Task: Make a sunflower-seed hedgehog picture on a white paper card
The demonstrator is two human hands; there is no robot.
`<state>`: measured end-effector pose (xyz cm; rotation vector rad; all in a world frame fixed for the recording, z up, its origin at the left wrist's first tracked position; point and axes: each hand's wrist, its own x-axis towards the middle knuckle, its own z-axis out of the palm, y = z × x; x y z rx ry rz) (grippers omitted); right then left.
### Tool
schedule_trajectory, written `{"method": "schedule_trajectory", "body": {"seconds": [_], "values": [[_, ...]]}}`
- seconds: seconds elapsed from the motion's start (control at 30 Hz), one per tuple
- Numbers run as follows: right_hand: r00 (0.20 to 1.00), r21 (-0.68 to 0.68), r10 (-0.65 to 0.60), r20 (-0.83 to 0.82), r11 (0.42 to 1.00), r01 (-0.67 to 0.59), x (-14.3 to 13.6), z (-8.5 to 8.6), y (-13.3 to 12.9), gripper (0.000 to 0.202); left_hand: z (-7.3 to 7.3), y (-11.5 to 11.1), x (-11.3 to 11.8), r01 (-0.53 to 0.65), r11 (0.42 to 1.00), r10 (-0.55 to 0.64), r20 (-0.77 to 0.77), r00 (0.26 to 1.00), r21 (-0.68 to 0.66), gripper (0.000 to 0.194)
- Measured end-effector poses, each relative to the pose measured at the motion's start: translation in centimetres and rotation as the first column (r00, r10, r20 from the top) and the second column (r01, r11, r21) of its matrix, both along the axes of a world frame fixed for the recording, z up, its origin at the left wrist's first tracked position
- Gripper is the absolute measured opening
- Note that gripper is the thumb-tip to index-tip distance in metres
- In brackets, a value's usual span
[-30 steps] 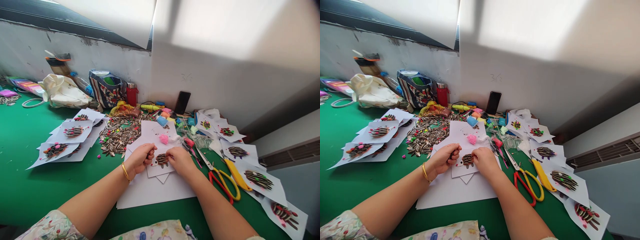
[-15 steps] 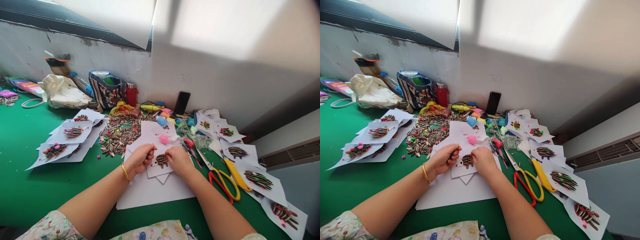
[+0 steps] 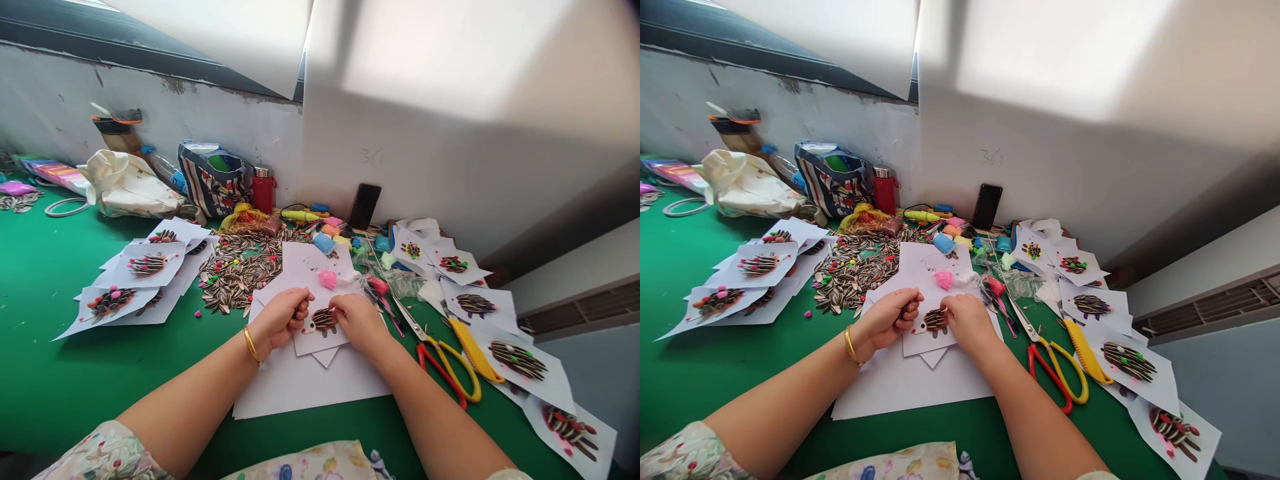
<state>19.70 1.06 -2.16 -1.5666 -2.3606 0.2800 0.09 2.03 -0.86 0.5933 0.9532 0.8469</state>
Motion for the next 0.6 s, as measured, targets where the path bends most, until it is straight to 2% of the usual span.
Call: {"method": "schedule_trajectory", "body": {"seconds": [0.6], "values": [[0.997,-0.003,0.015,0.075,1.0,-0.015,-0.34,0.53,0.23,0.018,-0.27,0.09,-0.03,0.004,1.0,-0.004,-0.001,1.0,0.001,0.017]]}}
